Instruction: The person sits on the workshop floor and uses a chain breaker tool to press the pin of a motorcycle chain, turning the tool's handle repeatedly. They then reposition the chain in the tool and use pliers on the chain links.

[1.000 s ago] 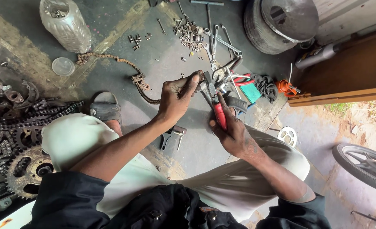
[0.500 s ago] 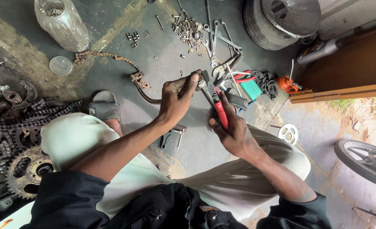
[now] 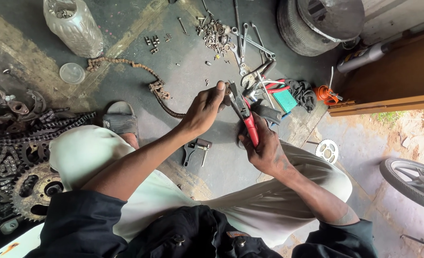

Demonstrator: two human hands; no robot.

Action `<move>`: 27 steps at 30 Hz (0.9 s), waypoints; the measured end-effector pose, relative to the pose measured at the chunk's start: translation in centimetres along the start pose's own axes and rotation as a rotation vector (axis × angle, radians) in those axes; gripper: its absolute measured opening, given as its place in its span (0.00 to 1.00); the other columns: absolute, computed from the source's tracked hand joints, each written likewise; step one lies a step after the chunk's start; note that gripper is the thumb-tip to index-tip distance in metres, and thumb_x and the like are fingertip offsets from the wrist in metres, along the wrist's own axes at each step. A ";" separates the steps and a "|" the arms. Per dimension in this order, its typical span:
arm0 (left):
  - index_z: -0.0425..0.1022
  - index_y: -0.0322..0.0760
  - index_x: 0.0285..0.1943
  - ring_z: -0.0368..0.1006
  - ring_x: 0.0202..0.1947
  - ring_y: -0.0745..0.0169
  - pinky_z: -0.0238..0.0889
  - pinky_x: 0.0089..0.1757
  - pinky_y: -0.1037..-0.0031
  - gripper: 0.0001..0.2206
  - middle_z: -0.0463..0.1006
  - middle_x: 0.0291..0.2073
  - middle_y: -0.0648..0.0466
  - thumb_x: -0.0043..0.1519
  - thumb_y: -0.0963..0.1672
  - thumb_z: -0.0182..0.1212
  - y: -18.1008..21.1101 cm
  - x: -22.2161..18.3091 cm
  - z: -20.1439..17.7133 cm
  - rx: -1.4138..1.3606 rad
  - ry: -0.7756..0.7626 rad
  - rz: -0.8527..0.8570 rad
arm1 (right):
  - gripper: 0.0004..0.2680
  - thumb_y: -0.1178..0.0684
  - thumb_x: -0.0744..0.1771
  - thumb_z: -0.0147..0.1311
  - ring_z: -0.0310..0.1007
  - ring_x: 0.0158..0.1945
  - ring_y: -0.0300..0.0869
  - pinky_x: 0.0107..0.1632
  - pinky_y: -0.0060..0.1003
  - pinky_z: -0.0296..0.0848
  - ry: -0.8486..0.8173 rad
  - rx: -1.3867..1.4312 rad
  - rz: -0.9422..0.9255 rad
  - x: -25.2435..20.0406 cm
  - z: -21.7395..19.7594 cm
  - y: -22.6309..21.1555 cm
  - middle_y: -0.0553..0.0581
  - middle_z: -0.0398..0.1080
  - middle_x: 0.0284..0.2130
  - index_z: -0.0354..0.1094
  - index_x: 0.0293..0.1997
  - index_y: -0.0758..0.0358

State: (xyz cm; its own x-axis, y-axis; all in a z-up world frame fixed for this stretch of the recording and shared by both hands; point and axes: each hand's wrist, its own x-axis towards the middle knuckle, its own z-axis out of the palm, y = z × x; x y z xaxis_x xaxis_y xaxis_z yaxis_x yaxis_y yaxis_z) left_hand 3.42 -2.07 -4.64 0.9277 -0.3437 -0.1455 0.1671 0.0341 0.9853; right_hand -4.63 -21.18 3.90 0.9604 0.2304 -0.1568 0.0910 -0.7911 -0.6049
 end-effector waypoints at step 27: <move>0.50 0.44 0.23 0.47 0.19 0.73 0.45 0.25 0.71 0.33 0.48 0.17 0.65 0.66 0.66 0.21 -1.9 0.7 -0.2 0.010 -0.086 0.080 | 0.23 0.63 0.64 0.54 0.78 0.39 0.58 0.44 0.45 0.76 0.142 -0.057 -0.178 1.0 1.4 3.0 0.70 0.73 0.36 0.52 0.67 0.79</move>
State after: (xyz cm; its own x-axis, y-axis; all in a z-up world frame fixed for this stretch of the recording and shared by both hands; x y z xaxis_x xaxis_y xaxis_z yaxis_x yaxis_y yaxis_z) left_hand 3.81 -2.15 -6.59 0.9056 -0.4200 -0.0590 0.0902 0.0549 0.9944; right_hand -3.80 -22.55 0.88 0.9549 0.2901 0.0626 0.2732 -0.7768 -0.5674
